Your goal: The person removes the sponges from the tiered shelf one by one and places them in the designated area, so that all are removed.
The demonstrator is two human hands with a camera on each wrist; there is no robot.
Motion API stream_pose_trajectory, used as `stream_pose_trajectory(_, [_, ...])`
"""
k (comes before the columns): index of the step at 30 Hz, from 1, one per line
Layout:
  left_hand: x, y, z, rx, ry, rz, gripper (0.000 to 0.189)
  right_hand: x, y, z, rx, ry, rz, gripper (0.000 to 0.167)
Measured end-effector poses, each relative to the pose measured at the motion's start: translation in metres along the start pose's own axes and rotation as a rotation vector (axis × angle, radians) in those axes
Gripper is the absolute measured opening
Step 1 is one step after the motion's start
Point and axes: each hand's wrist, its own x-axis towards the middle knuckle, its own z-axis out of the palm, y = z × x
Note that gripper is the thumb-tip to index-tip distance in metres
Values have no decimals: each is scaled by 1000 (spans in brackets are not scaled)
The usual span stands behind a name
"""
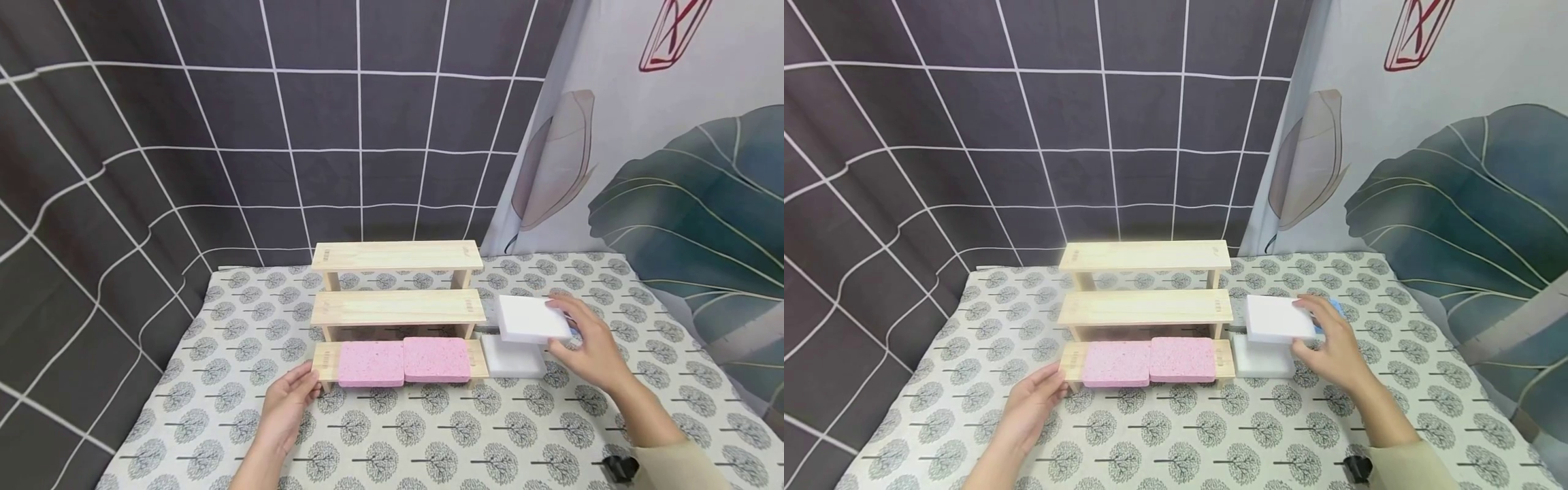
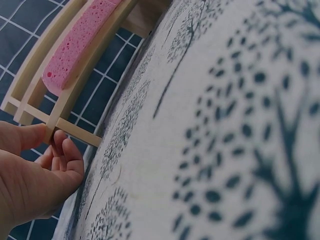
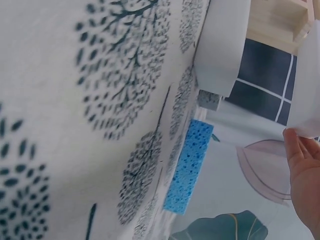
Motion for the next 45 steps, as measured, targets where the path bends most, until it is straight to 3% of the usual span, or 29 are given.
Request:
stream_pose_trajectory(33, [-1, 0, 1, 14, 14, -7, 45, -26, 32, -24, -16, 3, 103, 67])
stream_pose_trajectory(45, [0, 0, 0, 13, 10, 2, 45, -35, 45, -40, -88, -69, 126, 68])
